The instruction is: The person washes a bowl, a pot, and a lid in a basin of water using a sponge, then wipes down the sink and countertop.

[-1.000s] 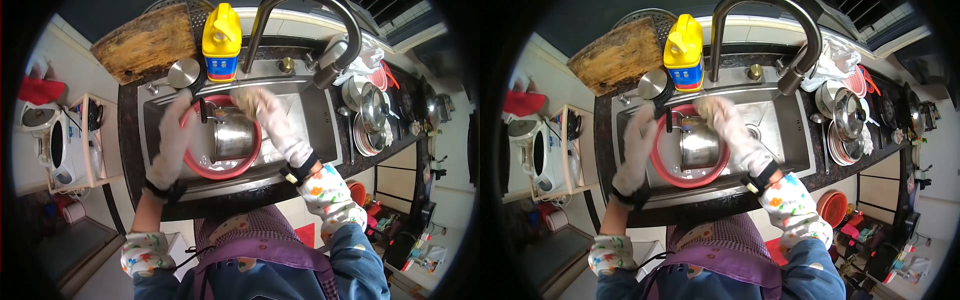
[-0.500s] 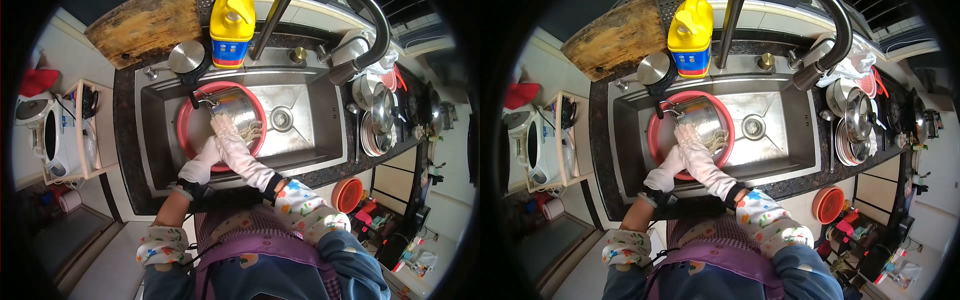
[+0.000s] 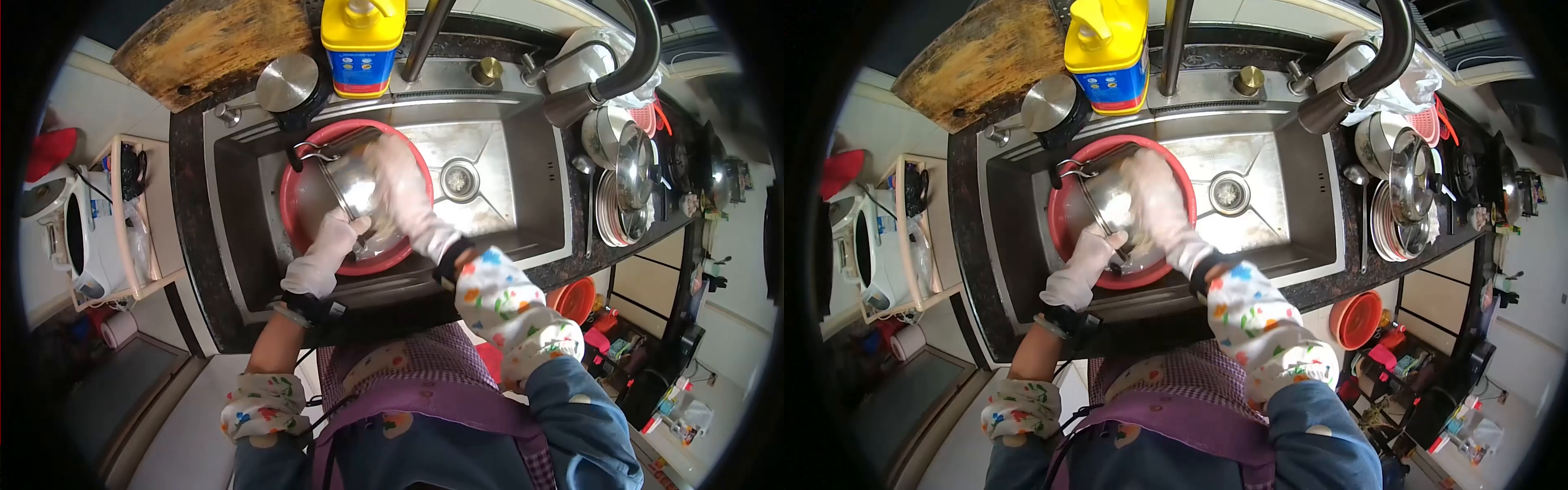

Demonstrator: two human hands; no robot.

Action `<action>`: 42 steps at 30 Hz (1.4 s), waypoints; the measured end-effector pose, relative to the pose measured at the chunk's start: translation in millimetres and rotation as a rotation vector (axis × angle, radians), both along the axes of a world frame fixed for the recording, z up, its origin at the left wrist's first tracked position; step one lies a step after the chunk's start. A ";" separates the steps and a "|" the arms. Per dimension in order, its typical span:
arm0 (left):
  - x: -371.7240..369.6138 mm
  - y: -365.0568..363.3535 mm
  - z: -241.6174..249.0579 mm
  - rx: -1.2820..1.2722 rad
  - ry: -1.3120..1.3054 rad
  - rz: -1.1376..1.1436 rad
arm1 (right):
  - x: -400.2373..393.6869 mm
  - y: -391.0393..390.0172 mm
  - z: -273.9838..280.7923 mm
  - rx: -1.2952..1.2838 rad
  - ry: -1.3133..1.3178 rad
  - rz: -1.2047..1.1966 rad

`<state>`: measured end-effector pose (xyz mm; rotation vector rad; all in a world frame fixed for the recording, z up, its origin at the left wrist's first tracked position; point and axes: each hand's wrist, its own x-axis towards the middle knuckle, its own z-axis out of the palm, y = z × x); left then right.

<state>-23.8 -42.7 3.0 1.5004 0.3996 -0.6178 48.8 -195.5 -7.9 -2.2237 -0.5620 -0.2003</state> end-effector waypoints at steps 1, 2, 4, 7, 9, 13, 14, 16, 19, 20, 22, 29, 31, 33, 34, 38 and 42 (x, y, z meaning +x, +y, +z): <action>0.2 -1.7 -0.2 -0.040 0.031 0.098 | 11.4 3.6 44.6 0.384 0.573 -0.239; 0.0 -2.9 0.4 -0.079 0.059 0.194 | 22.3 7.9 91.3 0.771 1.145 -0.477; -3.5 -6.6 3.7 -0.099 0.028 0.290 | 27.1 -16.9 16.6 0.767 1.177 -0.351; -8.3 -4.7 12.5 -0.090 0.041 0.496 | 3.6 -26.9 14.8 0.839 1.088 -0.131; -3.0 -4.4 39.1 -0.038 0.047 0.557 | -3.5 -23.6 14.7 0.877 1.018 -0.011; -2.7 6.8 38.8 0.106 0.045 0.609 | -9.0 2.3 59.4 1.036 0.764 0.023; -4.1 7.8 39.5 0.122 0.044 0.670 | -2.4 5.5 71.7 1.042 0.762 0.022; -6.6 8.6 67.3 0.040 0.010 0.669 | 18.0 9.2 79.5 1.111 1.196 -0.033; -16.3 30.1 74.0 0.768 -0.200 0.106 | 24.2 4.2 19.7 1.218 1.450 -0.158; -26.2 39.1 72.1 0.763 -0.204 0.121 | 20.9 0.6 10.4 1.083 1.477 -0.243; -48.4 82.0 21.4 0.118 -0.164 0.455 | 29.8 -11.1 -35.5 0.856 1.489 -0.272; -50.5 80.3 88.4 1.061 -0.088 0.065 | 26.7 -21.5 -80.2 0.259 1.107 0.246; -48.5 77.0 90.4 1.151 -0.075 0.037 | 24.4 -26.8 -81.0 0.070 0.919 0.315; -53.1 82.6 81.2 0.927 -0.189 0.119 | 26.0 -26.9 -79.3 -0.122 0.723 0.394; -53.7 85.1 77.0 0.926 -0.185 0.125 | 25.0 -25.6 -79.2 -0.216 0.626 0.437; -33.9 58.2 107.4 0.249 -0.189 0.507 | 53.9 -38.0 10.8 0.261 1.343 0.186; -21.0 40.1 96.9 0.320 -0.372 0.339 | 43.2 -54.9 84.2 0.772 1.336 0.329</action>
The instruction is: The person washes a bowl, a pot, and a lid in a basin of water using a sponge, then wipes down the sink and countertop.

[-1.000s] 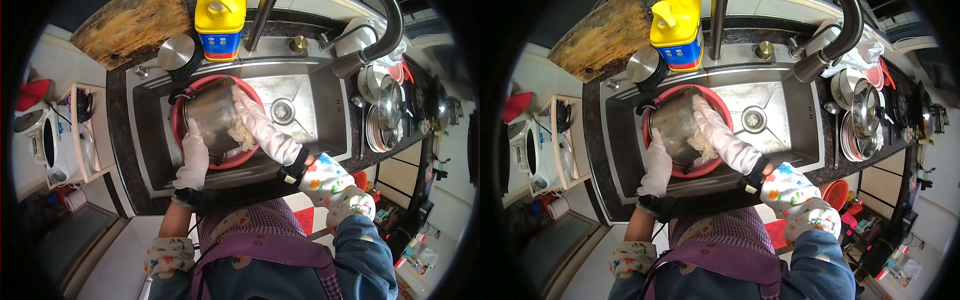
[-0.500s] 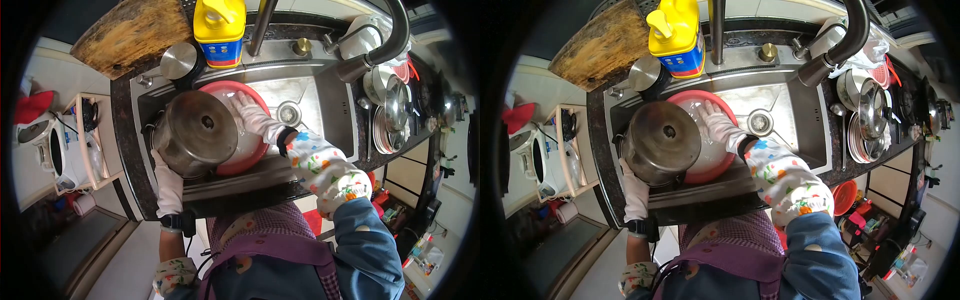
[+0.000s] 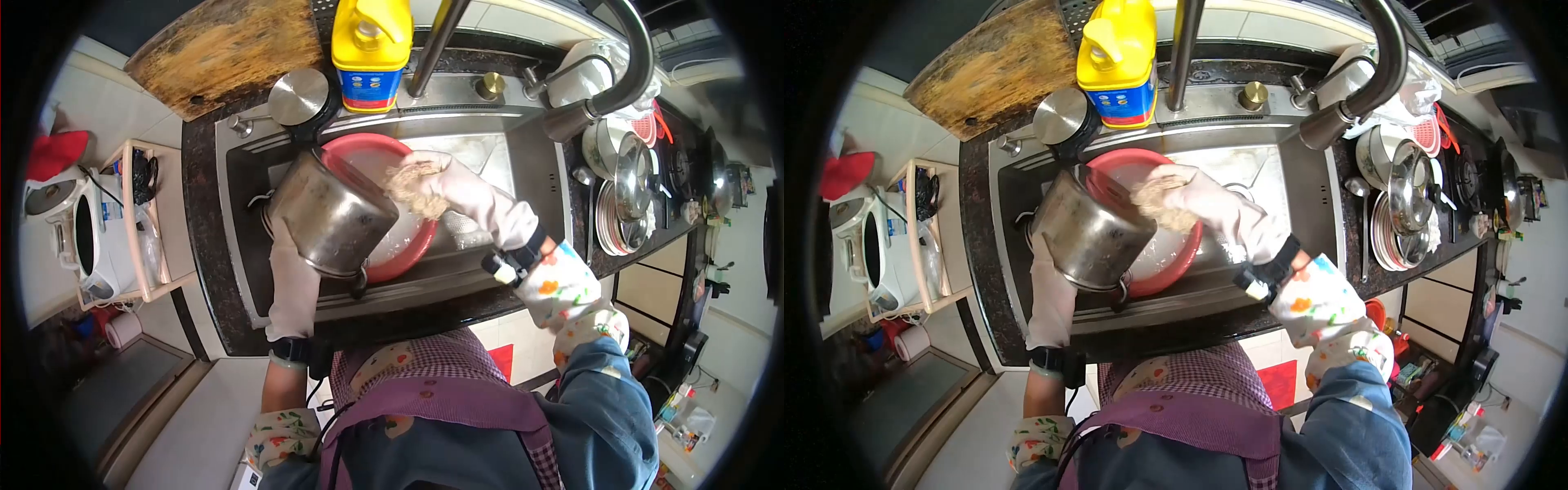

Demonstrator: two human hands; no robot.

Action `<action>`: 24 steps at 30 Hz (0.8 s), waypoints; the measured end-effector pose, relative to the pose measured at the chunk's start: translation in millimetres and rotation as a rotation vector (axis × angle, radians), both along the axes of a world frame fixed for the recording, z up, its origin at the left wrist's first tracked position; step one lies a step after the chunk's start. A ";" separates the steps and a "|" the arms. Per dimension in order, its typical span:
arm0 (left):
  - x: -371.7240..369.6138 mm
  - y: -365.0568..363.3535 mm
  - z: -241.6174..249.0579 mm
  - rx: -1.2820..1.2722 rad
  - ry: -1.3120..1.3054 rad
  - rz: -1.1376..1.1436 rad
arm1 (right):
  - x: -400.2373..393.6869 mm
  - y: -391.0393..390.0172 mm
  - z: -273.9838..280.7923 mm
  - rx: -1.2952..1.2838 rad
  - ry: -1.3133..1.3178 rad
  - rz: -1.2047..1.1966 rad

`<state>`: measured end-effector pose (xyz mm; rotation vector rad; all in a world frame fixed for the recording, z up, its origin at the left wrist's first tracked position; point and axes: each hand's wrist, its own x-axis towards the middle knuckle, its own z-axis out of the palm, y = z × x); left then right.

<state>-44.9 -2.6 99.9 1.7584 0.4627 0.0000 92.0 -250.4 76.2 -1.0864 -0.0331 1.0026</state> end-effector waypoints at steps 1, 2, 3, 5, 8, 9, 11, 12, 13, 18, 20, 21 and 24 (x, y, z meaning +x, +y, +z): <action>6.2 -10.3 15.5 -0.088 0.074 0.013 | -8.6 6.9 19.9 0.126 -0.140 0.002; 8.6 -16.2 11.2 -0.093 0.071 0.003 | -17.8 15.0 36.9 0.251 -0.281 0.004; 10.3 -22.4 3.3 0.048 0.124 -0.056 | -26.3 27.1 52.3 0.070 -0.525 0.048; 24.2 -35.1 -0.8 -0.706 0.154 0.265 | -44.7 55.0 57.5 -0.221 -1.092 -0.005; 24.0 -33.5 -13.8 -0.346 0.120 0.051 | -72.9 67.0 34.1 -0.358 -1.484 -0.105; 20.9 -30.3 -17.5 -0.341 0.117 0.054 | -78.5 67.7 21.3 -0.381 -1.559 -0.092; 11.7 -26.9 -23.0 0.500 0.146 -0.104 | -90.0 46.9 -19.7 -0.222 -1.247 -0.084; 11.4 -29.3 -14.5 0.497 0.151 -0.107 | -96.0 35.6 -35.8 -0.079 -0.927 -0.073; 13.3 -32.3 2.6 0.512 0.222 -0.058 | -96.2 30.9 -44.7 0.028 -0.311 -0.302; 1.5 -42.6 22.0 0.549 0.239 0.031 | -72.6 27.2 -60.2 -0.764 -0.386 -0.375; -7.4 -47.2 14.6 0.497 0.219 0.026 | -54.6 26.8 -123.1 -0.364 -0.092 -0.554; -10.0 -48.3 15.2 0.315 0.256 0.071 | -44.0 25.1 -102.8 -0.366 -0.089 -0.556; -28.4 -47.3 20.7 0.269 0.324 0.111 | -22.7 16.5 -58.5 -1.297 -0.956 0.678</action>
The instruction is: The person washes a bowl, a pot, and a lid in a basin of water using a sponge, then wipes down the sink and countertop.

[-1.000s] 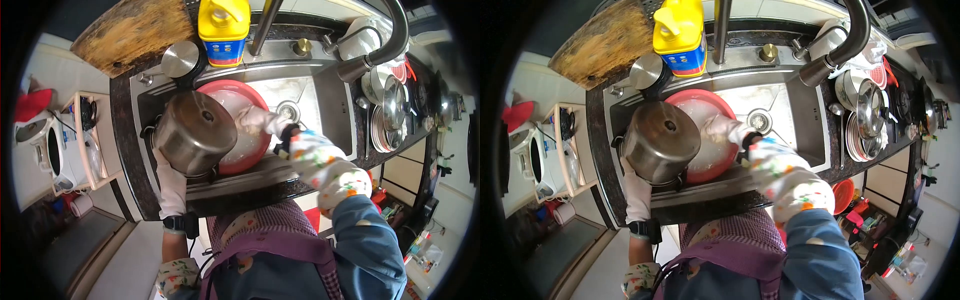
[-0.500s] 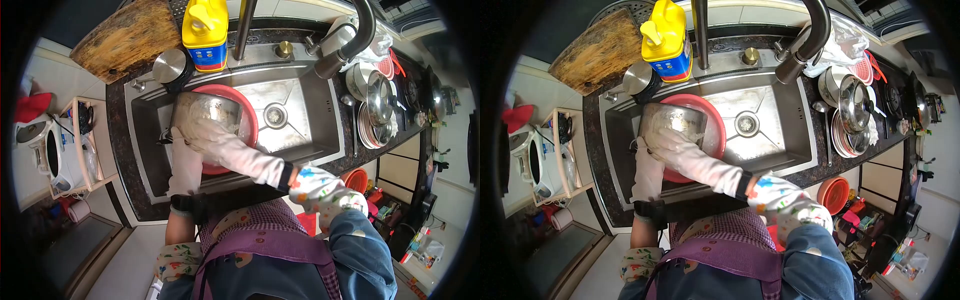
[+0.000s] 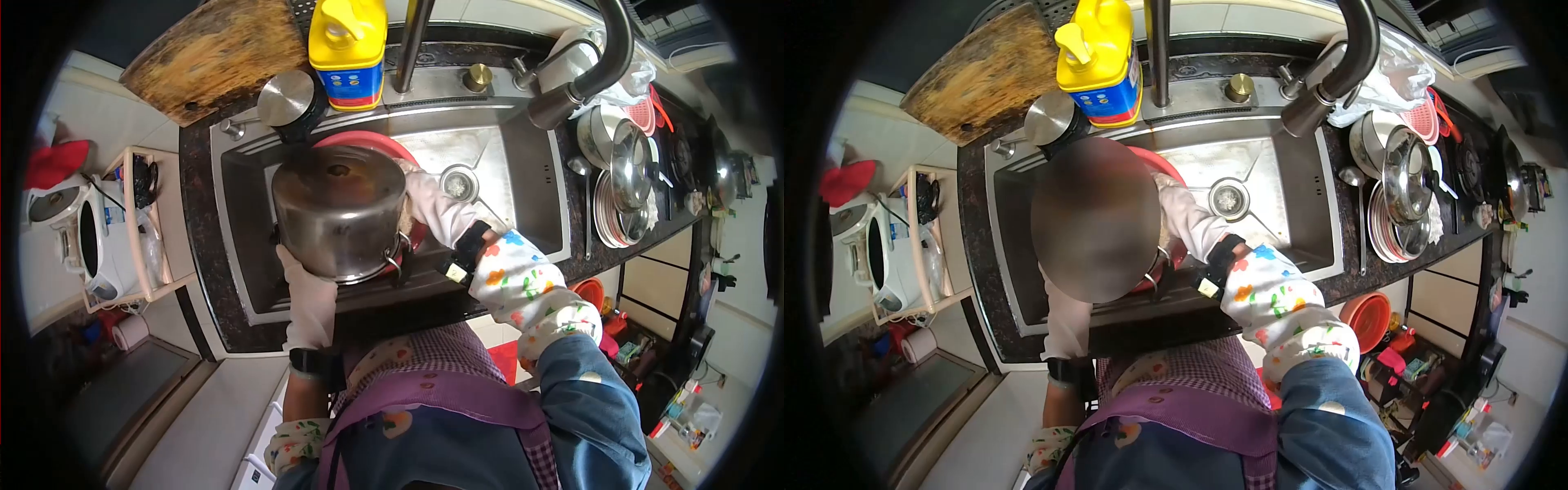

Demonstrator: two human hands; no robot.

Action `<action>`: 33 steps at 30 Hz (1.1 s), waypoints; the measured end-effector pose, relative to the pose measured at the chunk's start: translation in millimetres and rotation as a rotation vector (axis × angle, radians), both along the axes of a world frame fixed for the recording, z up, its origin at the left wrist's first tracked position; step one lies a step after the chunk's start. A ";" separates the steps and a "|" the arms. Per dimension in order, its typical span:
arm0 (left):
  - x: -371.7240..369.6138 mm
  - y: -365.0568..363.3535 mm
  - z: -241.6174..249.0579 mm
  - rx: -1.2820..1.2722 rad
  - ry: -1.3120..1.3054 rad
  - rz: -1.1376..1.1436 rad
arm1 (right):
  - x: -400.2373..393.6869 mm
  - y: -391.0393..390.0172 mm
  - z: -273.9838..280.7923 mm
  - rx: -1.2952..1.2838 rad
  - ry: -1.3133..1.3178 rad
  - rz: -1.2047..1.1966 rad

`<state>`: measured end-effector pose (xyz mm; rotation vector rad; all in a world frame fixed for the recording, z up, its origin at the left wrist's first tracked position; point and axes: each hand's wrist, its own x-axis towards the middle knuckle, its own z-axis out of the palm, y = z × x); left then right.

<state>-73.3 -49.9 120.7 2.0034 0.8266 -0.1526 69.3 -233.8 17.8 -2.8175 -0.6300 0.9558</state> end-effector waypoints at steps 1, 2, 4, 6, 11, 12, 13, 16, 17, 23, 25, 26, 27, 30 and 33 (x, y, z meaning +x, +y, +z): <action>-2.5 3.8 3.8 -0.081 0.028 0.013 | -0.1 -2.1 1.8 0.216 -0.009 -0.071; -4.9 7.8 2.0 -0.083 0.028 0.015 | 0.6 -4.9 2.9 0.430 -0.021 -0.144; -8.3 16.0 -7.4 -0.041 -0.042 0.026 | -4.7 -3.7 -27.6 0.290 -0.025 0.075; -10.5 21.2 -19.5 -0.006 -0.036 0.044 | -40.2 17.4 -4.4 1.566 0.702 -1.215; 6.7 10.1 -7.7 -0.042 -0.151 0.042 | -99.2 47.6 111.7 1.058 0.203 -0.959; 6.5 8.6 -11.6 -0.046 -0.113 0.078 | -124.8 56.4 86.9 1.176 -0.200 -0.737; 6.8 7.7 -16.3 -0.046 -0.077 0.114 | -123.5 53.4 73.6 1.177 -0.205 -0.738; -6.3 12.9 -36.8 0.004 -0.019 0.108 | -99.4 43.4 44.4 1.180 -0.523 -0.530; -10.2 13.8 -37.5 0.005 -0.019 0.104 | -90.5 39.1 32.1 1.174 -0.626 -0.457; -43.7 40.0 -48.1 0.023 -0.212 -0.117 | -24.8 5.6 27.6 1.273 0.852 -1.161; -44.2 37.5 -40.8 -0.170 -0.372 -0.049 | -11.7 -3.4 6.0 1.263 0.701 -0.679; -36.2 34.0 -27.1 -0.332 -0.413 -0.021 | -4.9 -6.0 7.3 1.260 0.677 -0.691; -32.2 40.3 -26.6 -0.165 -0.332 -0.077 | 2.1 -5.8 9.8 1.358 0.873 -0.744; -20.2 69.5 -30.5 -1.006 -0.329 0.221 | 19.3 -3.1 38.2 1.382 1.126 -0.922; -4.8 67.6 -2.4 -0.589 -0.262 -0.107 | 25.7 -18.2 56.9 1.466 0.942 -1.027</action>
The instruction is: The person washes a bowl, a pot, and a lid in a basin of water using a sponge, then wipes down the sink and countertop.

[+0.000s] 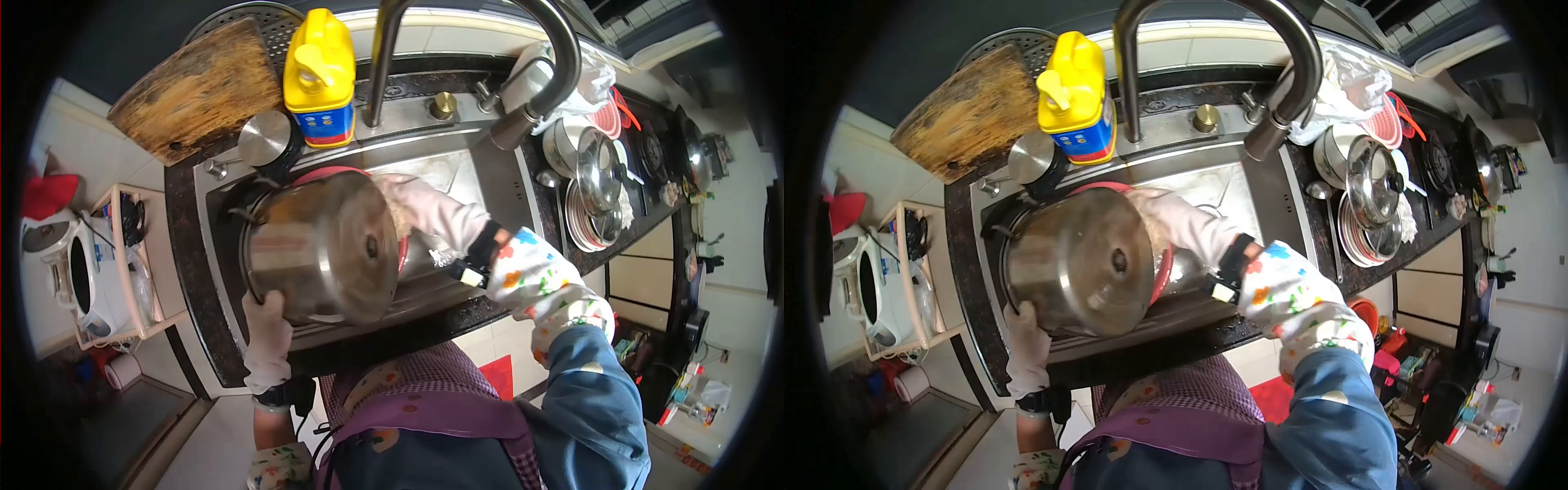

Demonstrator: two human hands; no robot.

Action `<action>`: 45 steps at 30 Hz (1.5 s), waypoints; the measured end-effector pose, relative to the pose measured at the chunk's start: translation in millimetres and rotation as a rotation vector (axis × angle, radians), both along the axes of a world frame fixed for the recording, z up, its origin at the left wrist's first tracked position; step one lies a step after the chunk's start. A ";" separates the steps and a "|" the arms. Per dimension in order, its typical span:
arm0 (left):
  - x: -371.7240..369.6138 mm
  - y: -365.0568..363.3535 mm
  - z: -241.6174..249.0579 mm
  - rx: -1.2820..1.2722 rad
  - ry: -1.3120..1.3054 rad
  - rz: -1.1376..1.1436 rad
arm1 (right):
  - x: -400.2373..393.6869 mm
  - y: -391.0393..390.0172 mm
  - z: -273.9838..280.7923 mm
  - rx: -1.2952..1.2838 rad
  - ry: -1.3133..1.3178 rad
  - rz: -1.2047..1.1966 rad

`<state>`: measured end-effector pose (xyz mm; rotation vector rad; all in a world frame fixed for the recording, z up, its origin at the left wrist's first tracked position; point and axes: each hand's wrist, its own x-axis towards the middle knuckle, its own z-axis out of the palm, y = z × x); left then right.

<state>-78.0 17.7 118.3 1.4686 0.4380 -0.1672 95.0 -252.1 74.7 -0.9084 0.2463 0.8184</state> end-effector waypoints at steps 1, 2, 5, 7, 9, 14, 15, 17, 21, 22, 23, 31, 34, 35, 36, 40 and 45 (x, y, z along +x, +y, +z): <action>8.2 -7.0 14.7 0.003 -0.005 0.012 | 2.5 -7.8 3.3 0.003 -0.005 0.012; 17.4 -19.8 31.0 0.020 0.040 -0.084 | 4.8 -17.6 7.3 -0.041 0.034 -0.038; 34.7 -63.1 70.0 0.006 0.030 -0.259 | 3.5 -45.3 23.5 -0.095 0.037 -0.159; 34.8 -76.6 41.4 0.321 -0.007 -0.390 | 1.2 -60.9 34.5 -0.102 0.007 -0.231; 37.3 -85.7 15.9 0.710 -0.256 -0.630 | -2.1 -76.3 42.4 -0.153 -0.093 -0.321; 47.8 -120.1 6.7 0.915 -1.020 -0.796 | -19.0 -144.9 -21.2 -0.788 -1.045 -0.099; 40.6 -128.7 -13.5 0.970 -0.956 -0.719 | -26.8 -132.4 -18.7 -0.680 -1.001 -0.005; 41.9 -142.6 23.4 1.182 -0.762 -0.865 | -53.4 -104.5 89.5 -0.329 -0.113 -0.067; 33.0 -161.0 -3.3 1.061 -0.738 -0.921 | -44.1 -91.7 60.2 -1.015 -0.300 0.099; 33.7 -162.0 -0.9 1.003 -0.685 -0.980 | -41.0 -93.8 52.6 -1.062 -0.294 0.135; 36.0 -163.6 10.9 0.945 -0.626 -1.036 | -40.6 -99.6 44.9 -1.109 -0.286 0.178; 73.9 -117.4 79.1 0.972 -0.511 -0.070 | -61.2 -131.0 27.0 -0.885 -0.507 -0.092; 70.5 -89.0 36.3 0.720 -0.187 -0.364 | -58.3 -141.6 -9.3 -0.863 -0.535 -0.104; 56.1 -87.9 29.6 0.636 0.148 -0.391 | -62.7 -142.6 -20.6 -0.878 -0.652 -0.143; 47.3 -91.9 21.2 0.414 0.212 -0.374 | -67.0 -147.9 15.6 -0.759 -0.490 -0.018; 28.4 -109.8 -14.7 0.244 0.262 -0.211 | -74.6 -151.6 -1.9 -1.036 -0.621 -0.078; 41.2 -124.5 18.3 0.096 0.160 -0.174 | -66.5 -170.7 23.4 -1.226 -0.769 -0.119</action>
